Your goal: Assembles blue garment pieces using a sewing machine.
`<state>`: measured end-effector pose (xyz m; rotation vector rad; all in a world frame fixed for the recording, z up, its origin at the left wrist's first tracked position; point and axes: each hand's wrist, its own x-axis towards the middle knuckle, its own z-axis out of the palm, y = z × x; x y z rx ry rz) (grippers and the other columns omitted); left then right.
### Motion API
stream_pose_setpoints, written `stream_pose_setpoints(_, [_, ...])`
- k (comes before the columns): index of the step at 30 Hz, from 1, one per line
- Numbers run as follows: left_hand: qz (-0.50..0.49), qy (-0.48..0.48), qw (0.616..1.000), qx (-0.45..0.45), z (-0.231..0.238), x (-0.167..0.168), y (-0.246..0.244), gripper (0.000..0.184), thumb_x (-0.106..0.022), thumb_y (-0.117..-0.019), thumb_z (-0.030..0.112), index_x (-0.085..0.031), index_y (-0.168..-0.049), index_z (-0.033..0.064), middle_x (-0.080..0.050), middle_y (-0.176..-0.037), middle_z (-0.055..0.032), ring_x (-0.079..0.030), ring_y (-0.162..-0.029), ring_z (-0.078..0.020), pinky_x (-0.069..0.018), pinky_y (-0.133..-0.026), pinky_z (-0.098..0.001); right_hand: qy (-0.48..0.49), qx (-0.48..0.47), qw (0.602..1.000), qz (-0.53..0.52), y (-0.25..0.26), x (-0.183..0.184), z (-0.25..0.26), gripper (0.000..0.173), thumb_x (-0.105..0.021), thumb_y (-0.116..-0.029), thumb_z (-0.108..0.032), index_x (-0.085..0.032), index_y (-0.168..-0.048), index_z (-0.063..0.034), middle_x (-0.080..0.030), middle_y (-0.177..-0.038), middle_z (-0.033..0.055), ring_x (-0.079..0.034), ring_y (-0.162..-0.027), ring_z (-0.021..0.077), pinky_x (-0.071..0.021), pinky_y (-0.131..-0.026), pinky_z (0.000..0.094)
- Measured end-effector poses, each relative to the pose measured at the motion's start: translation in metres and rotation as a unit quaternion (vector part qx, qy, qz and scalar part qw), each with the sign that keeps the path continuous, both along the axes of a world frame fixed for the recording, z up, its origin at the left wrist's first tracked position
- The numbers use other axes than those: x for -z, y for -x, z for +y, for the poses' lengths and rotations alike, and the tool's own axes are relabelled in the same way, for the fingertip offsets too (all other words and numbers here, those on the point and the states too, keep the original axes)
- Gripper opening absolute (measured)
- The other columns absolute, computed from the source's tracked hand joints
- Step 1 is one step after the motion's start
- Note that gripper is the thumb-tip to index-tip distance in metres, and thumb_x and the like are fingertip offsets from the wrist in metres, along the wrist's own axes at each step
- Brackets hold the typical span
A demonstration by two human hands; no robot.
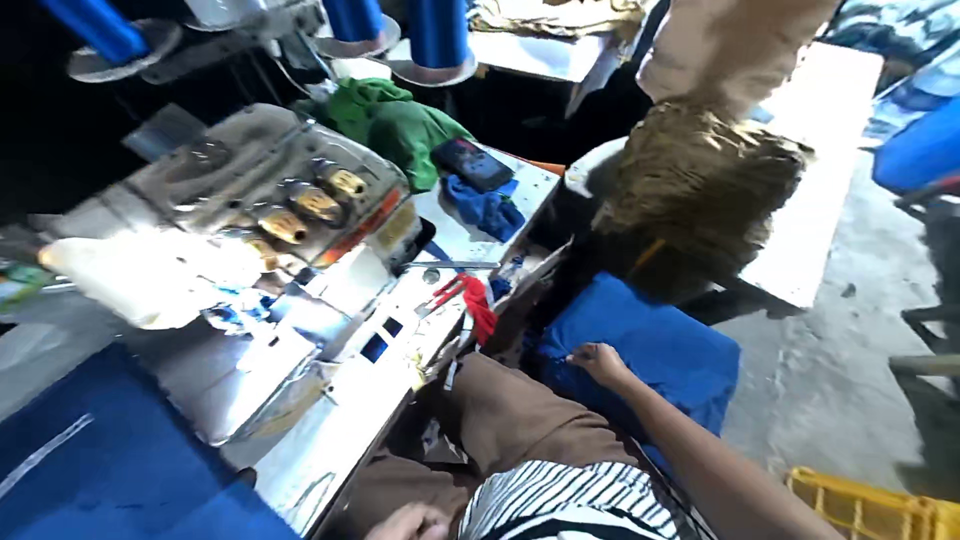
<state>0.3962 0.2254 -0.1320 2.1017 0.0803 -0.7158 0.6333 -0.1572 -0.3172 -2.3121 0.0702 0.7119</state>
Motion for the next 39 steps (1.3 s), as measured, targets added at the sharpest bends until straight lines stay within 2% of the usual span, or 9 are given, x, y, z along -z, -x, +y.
stream_pose_setpoints(4, [0.012, 0.124, 0.992, 0.001, -0.050, 0.010, -0.083, 0.032, -0.052, -0.1062, 0.031, -0.071, -0.117, 0.0078, -0.072, -0.109, -0.0039, -0.069, -0.097, -0.0114, -0.0569, -0.091, -0.0352, 0.008, 0.038, 0.996, -0.082, 0.004, -0.024, -0.009, 0.031, -0.062, -0.1032, -0.024, -0.070, -0.109, 0.0056, -0.067, -0.112, 0.0247, -0.064, -0.109, 0.0396, -0.0500, -0.099, 0.0569])
stream_pose_setpoints(8, [0.049, 0.144, 0.988, 0.011, -0.102, 0.024, -0.142, 0.032, -0.051, -0.1064, 0.034, -0.069, -0.121, 0.0109, -0.069, -0.107, -0.0013, -0.064, -0.091, -0.0073, -0.0528, -0.084, -0.0290, 0.080, 0.088, 0.987, -0.107, 0.010, -0.028, -0.039, 0.059, -0.082, -0.0866, -0.027, -0.061, -0.126, 0.0112, -0.051, -0.134, 0.0387, -0.046, -0.128, 0.0586, -0.0381, -0.104, 0.0729])
stream_pose_setpoints(12, [0.065, 0.152, 0.986, -0.016, -0.139, 0.036, -0.186, 0.033, -0.052, -0.1067, 0.030, -0.066, -0.125, 0.0067, -0.068, -0.116, -0.0062, -0.064, -0.101, -0.0117, -0.0523, -0.091, -0.0322, -0.135, 0.081, 0.986, 0.053, -0.006, -0.048, -0.055, 0.021, -0.061, -0.1033, -0.018, -0.067, -0.109, 0.0009, -0.068, -0.101, 0.0134, -0.065, -0.095, 0.0220, -0.0533, -0.088, 0.0429])
stream_pose_setpoints(17, [0.061, 0.222, 0.971, -0.056, -0.185, 0.048, -0.220, 0.066, -0.057, -0.1023, 0.044, -0.041, -0.153, 0.0049, -0.052, -0.147, -0.0169, -0.056, -0.130, -0.0241, -0.0473, -0.108, -0.0426, -0.421, 0.123, 0.887, 0.144, -0.018, -0.137, -0.028, 0.018, -0.052, -0.1056, -0.016, -0.068, -0.097, -0.0113, -0.067, -0.080, -0.0012, -0.062, -0.070, 0.0057, -0.0544, -0.065, 0.0243])
stream_pose_setpoints(23, [0.008, 0.252, 0.957, -0.144, -0.188, 0.014, -0.232, 0.020, -0.064, -0.1010, 0.024, -0.070, -0.093, 0.0065, -0.066, -0.080, 0.0017, -0.063, -0.074, -0.0052, -0.0547, -0.072, -0.0251, -0.503, 0.088, 0.852, 0.115, -0.049, -0.165, -0.019, 0.021, -0.058, -0.0995, -0.020, -0.072, -0.084, -0.0149, -0.069, -0.076, -0.0002, -0.065, -0.067, 0.0048, -0.0562, -0.061, 0.0231])
stream_pose_setpoints(27, [-0.019, 0.242, 0.957, -0.160, -0.163, -0.002, -0.227, 0.024, -0.059, -0.1031, 0.028, -0.072, -0.093, 0.0099, -0.068, -0.082, 0.0027, -0.066, -0.080, -0.0052, -0.0564, -0.079, -0.0268, -0.536, 0.053, 0.839, 0.076, -0.073, -0.168, -0.023, 0.017, -0.064, -0.0982, -0.029, -0.071, -0.086, -0.0196, -0.069, -0.088, -0.0030, -0.065, -0.080, 0.0040, -0.0573, -0.074, 0.0231])
stream_pose_setpoints(32, [-0.146, 0.188, 0.954, -0.182, -0.157, -0.009, -0.216, 0.015, -0.069, -0.0957, 0.024, -0.074, -0.095, 0.0094, -0.069, -0.101, 0.0028, -0.065, -0.091, -0.0024, -0.0562, -0.082, -0.0224, -0.515, 0.056, 0.850, 0.099, -0.088, -0.190, -0.006, 0.018, -0.059, -0.0995, -0.022, -0.069, -0.084, -0.0184, -0.068, -0.077, -0.0022, -0.065, -0.067, 0.0026, -0.0566, -0.061, 0.0204])
stream_pose_setpoints(35, [-0.219, 0.124, 0.937, -0.241, -0.168, -0.018, -0.209, 0.038, -0.070, -0.0939, 0.034, -0.064, -0.114, 0.0023, -0.067, -0.104, -0.0051, -0.067, -0.085, -0.0085, -0.0587, -0.074, -0.0278, -0.397, 0.023, 0.917, 0.027, -0.083, -0.212, 0.016, 0.015, -0.063, -0.1000, -0.020, -0.071, -0.090, -0.0130, -0.067, -0.075, -0.0011, -0.062, -0.064, 0.0056, -0.0541, -0.057, 0.0236])
stream_pose_setpoints(39, [-0.118, 0.228, 0.920, -0.298, -0.175, -0.041, -0.208, 0.051, -0.075, -0.0919, 0.026, -0.058, -0.129, -0.0036, -0.069, -0.113, -0.0084, -0.068, -0.103, -0.0087, -0.0576, -0.092, -0.0272, -0.295, -0.243, 0.924, -0.029, -0.063, -0.237, 0.033, 0.032, -0.048, -0.1060, -0.019, -0.068, -0.129, -0.0085, -0.071, -0.105, 0.0012, -0.065, -0.090, 0.0030, -0.0550, -0.082, 0.0245])
